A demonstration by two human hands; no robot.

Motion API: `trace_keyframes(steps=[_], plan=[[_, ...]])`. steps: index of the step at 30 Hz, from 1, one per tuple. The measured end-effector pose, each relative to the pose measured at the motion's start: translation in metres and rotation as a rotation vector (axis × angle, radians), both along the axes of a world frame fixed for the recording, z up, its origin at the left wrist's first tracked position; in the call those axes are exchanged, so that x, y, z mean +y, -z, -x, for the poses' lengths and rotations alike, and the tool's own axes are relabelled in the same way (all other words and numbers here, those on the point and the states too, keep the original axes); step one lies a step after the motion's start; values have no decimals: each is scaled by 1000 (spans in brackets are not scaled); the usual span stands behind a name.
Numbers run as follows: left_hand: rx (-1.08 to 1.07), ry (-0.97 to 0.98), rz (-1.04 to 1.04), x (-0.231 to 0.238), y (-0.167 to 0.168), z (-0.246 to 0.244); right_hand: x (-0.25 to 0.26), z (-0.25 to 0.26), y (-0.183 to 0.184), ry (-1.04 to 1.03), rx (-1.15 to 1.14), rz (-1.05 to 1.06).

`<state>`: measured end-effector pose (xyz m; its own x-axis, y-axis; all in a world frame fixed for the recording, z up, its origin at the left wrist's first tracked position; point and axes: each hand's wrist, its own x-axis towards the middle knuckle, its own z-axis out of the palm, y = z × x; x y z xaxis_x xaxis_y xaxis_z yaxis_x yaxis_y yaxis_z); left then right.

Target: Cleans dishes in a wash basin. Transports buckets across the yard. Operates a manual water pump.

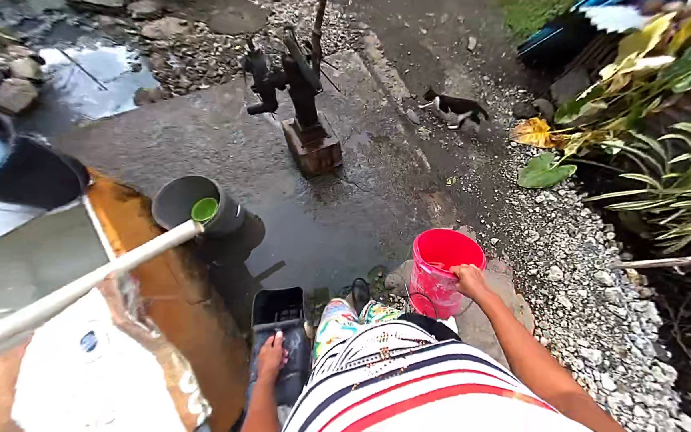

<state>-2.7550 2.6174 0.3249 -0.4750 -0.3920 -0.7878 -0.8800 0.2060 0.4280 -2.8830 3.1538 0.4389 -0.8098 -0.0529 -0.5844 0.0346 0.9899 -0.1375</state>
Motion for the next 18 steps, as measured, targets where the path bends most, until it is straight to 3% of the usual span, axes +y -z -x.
trace_keyframes(steps=[7, 18], plan=[[-160, 37, 19, 2, 5, 110, -3, 147, 7, -127, -11, 5], [-307, 187, 17, 24, 110, 382, -16, 360, 64, -97, -131, -108]])
